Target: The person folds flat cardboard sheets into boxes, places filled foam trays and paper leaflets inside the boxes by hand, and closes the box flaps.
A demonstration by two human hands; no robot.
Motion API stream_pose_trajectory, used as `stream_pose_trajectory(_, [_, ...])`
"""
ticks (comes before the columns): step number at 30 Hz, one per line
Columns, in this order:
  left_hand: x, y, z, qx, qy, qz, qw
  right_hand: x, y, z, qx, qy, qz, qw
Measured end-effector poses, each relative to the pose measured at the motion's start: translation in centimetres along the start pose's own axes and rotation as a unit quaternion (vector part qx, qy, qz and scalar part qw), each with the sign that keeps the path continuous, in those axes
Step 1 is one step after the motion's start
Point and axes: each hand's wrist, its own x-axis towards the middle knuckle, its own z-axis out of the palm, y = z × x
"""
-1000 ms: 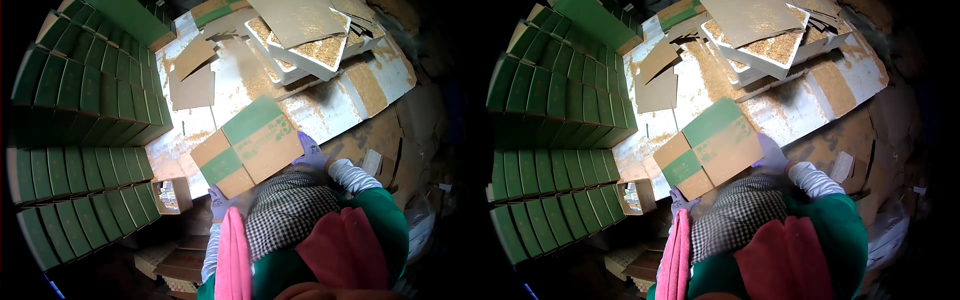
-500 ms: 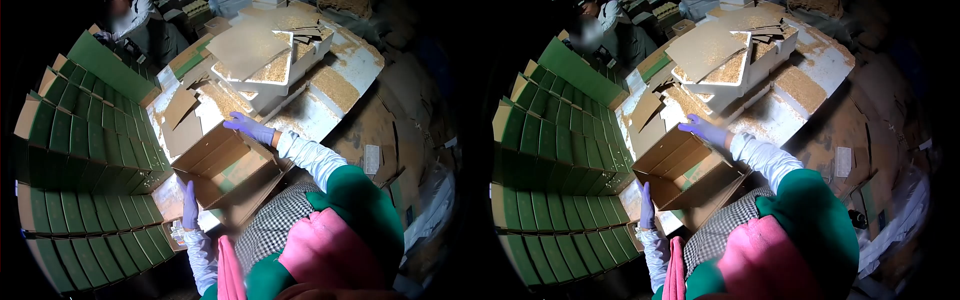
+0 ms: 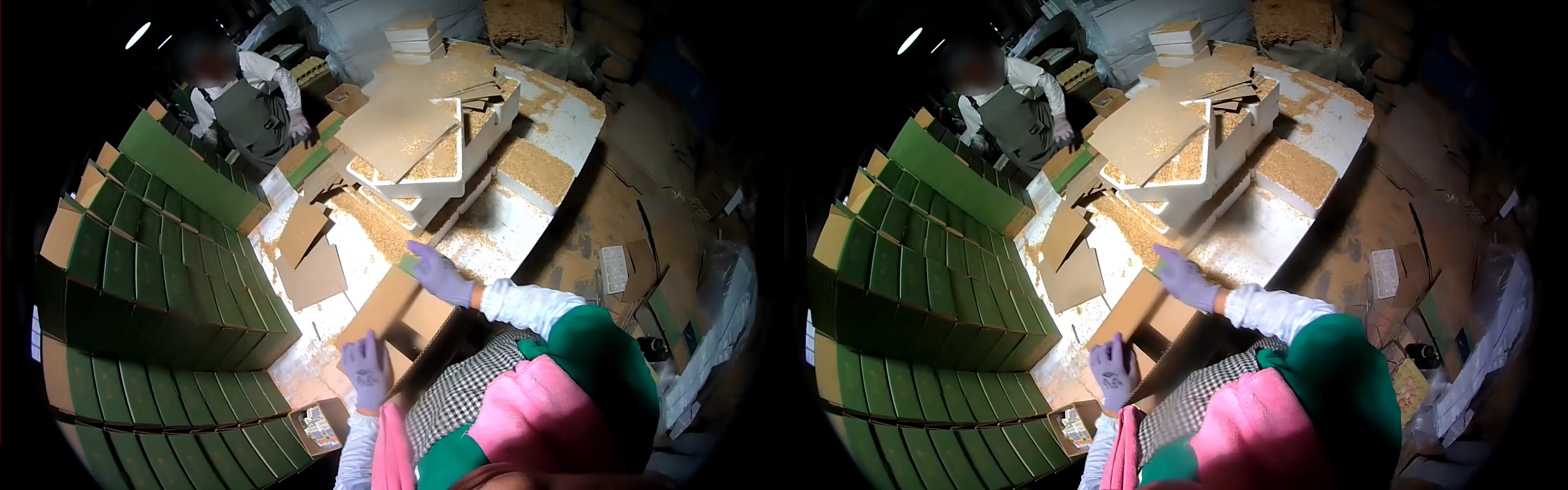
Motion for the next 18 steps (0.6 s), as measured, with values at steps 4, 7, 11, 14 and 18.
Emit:
stream_pose_trajectory(4, [1.4,-0.5,-0.7,-0.052,-0.040,-0.011,0.998,-7.4,-4.4,-5.7,-0.095,-0.126,-0.245,0.957])
stream_pose_trajectory(7, [5.4,-3.3,0.1,-0.213,-0.228,-0.031,0.950,-3.0,-2.8,-2.5,-0.368,-0.170,-0.254,0.878])
stream_pose_trajectory(11, [1.8,0.5,0.3,-0.148,-0.093,-0.028,0.984,-2.6,2.3,1.1,-0.151,-0.174,-0.084,0.969])
stream_pose_trajectory(14, [-3.4,-6.1,-0.3,-0.263,-0.029,-0.109,0.958,-6.1,2.8,2.6,0.042,-0.172,0.137,0.975])
stream_pose_trajectory(18, [-8.6,-8.5,-0.2,-0.571,0.131,-0.216,0.781,-6.1,-9.5,5.6,0.052,-0.110,-0.062,0.991])
